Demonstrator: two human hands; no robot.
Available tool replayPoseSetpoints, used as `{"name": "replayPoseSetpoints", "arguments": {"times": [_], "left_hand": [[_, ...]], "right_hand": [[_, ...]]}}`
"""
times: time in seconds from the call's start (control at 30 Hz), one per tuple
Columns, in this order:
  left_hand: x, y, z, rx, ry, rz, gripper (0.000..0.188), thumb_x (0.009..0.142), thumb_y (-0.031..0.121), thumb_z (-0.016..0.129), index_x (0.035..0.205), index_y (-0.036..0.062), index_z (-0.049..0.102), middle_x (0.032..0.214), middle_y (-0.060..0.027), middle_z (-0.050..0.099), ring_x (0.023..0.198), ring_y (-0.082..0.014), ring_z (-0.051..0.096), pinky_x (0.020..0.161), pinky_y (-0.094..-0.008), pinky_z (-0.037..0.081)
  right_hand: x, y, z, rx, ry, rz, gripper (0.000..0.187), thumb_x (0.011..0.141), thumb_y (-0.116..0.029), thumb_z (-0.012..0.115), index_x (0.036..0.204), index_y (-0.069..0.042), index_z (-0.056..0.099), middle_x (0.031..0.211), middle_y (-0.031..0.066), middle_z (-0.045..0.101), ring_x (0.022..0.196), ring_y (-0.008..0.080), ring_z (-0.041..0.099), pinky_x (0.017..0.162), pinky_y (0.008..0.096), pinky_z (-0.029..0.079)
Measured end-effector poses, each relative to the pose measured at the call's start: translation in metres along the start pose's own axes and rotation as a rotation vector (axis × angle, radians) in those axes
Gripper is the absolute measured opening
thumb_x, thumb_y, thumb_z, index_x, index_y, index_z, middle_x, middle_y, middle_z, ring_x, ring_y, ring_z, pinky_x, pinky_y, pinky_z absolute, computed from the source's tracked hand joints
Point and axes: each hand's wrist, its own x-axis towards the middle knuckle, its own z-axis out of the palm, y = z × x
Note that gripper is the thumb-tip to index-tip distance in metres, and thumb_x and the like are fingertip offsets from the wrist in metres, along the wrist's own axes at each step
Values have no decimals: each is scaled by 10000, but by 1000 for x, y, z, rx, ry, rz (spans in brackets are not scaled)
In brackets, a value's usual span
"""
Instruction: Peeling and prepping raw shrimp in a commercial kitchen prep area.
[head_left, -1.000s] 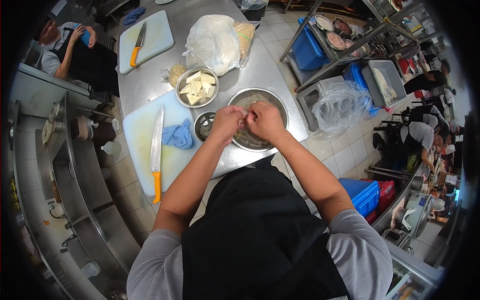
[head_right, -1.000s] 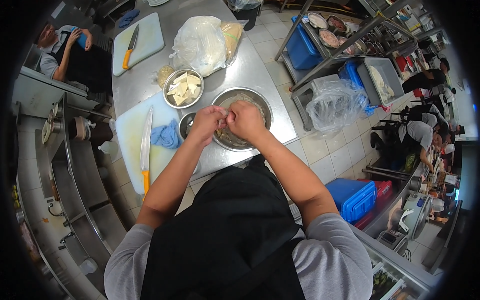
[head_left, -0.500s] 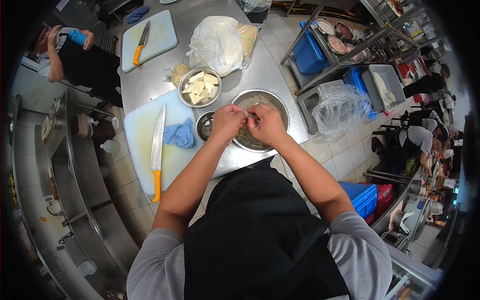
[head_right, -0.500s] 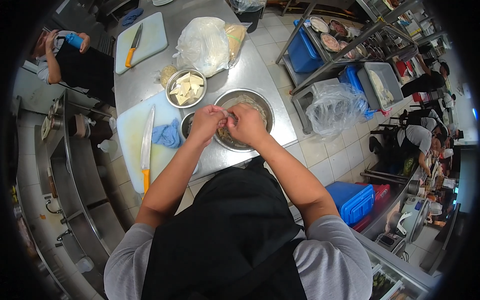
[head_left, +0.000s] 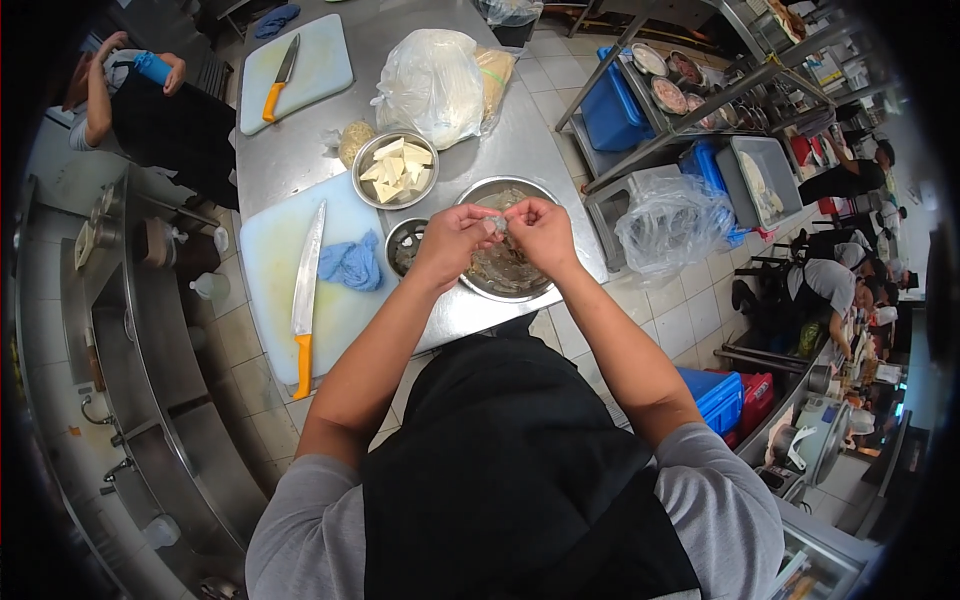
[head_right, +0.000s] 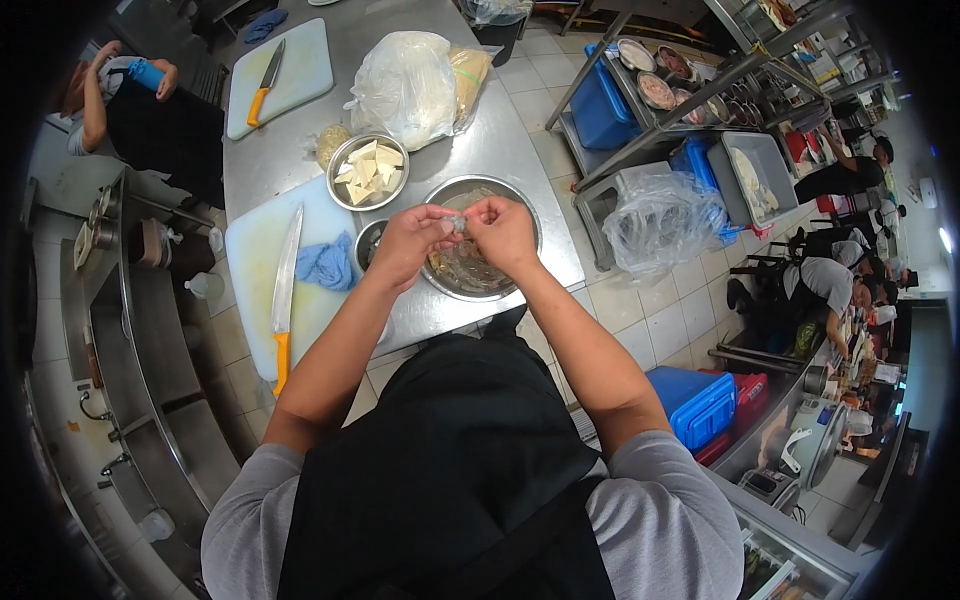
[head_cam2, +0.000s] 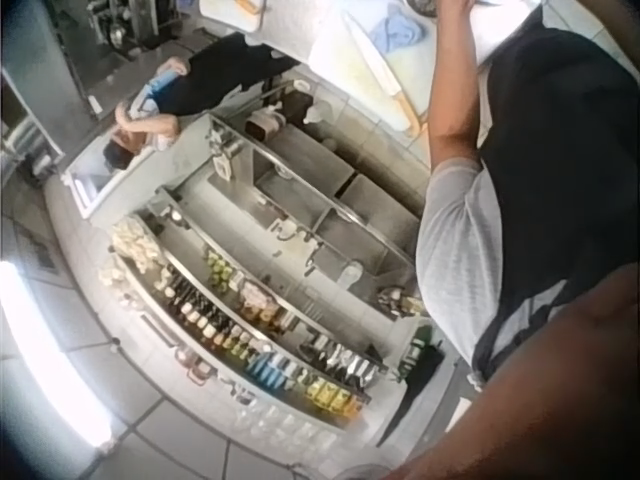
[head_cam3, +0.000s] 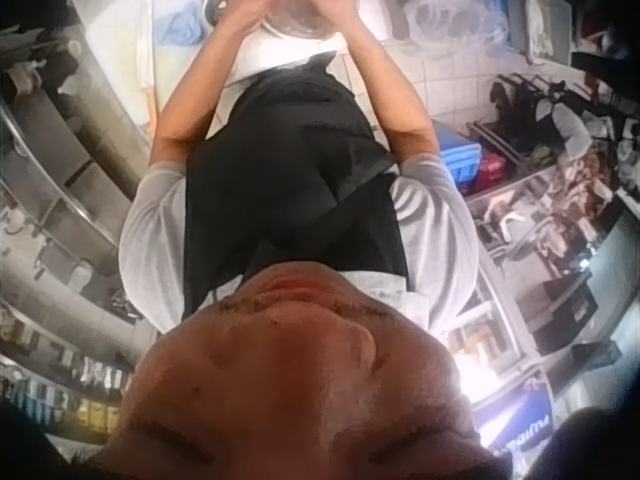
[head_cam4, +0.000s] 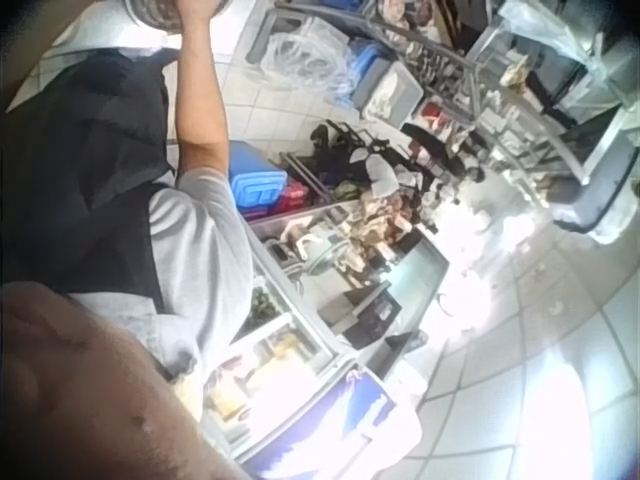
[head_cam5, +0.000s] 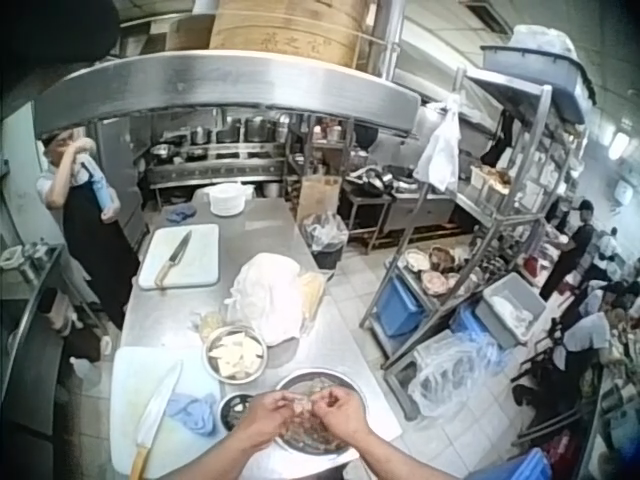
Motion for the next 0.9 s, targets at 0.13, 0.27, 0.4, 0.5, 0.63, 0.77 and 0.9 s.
{"name": "replayPoseSetpoints", "arguments": {"times": [0.13, 0.27, 0.4, 0.5, 0.63, 0.77, 0.9], "left_hand": [[-5, 0, -4, 29, -30, 81, 245, 987, 43, 616, 1220, -29, 624, 1032, -105, 711, 940, -166, 711, 827, -278, 552], [-1, -6, -7, 54, 68, 52, 225, 973, 40, 625, 1184, -37, 622, 986, -104, 715, 924, -173, 721, 806, -271, 552], [1, -6, -5, 99, 175, 28, 194, 949, 32, 646, 1126, -44, 626, 934, -102, 719, 839, -161, 713, 750, -260, 547], [4, -11, 0, 152, 151, 52, 174, 938, 29, 665, 1092, -47, 641, 914, -102, 721, 787, -144, 691, 706, -258, 540], [1, -5, 8, 181, 143, 8, 130, 932, 24, 676, 1036, -52, 658, 881, -99, 719, 765, -137, 681, 684, -253, 536], [-2, -4, 7, 185, 130, 20, 116, 931, 17, 677, 1026, -48, 664, 907, -102, 721, 772, -142, 687, 706, -256, 544], [-7, 4, 1, 253, 21, 116, 155, 940, 8, 659, 1086, -38, 678, 943, -72, 717, 831, -106, 663, 760, -244, 527]], "right_hand": [[1, 1, -7, 406, -101, 244, 74, 891, -28, 665, 948, 13, 689, 750, 32, 676, 630, 75, 618, 580, 245, 509], [0, 2, -8, 128, -36, 139, 112, 870, -25, 674, 973, 12, 694, 816, 66, 692, 643, 95, 626, 602, 260, 522], [-12, -22, -4, -223, 37, -261, 161, 817, -34, 705, 973, 7, 701, 852, 111, 700, 672, 186, 663, 631, 318, 542], [-14, -32, -1, -378, -74, -407, 145, 766, -52, 727, 907, -18, 717, 852, 175, 681, 734, 351, 672, 681, 409, 548], [-9, -23, -1, -417, -17, -507, 52, 768, -46, 691, 812, -31, 712, 800, 184, 675, 745, 374, 675, 674, 428, 547], [-6, -23, -4, -415, -45, -400, 55, 786, -57, 720, 821, -14, 718, 757, 111, 694, 672, 229, 678, 624, 343, 533], [-4, -11, -7, 106, -88, 118, 47, 848, -49, 712, 843, -6, 695, 743, 40, 671, 614, 122, 611, 559, 285, 495]]}}
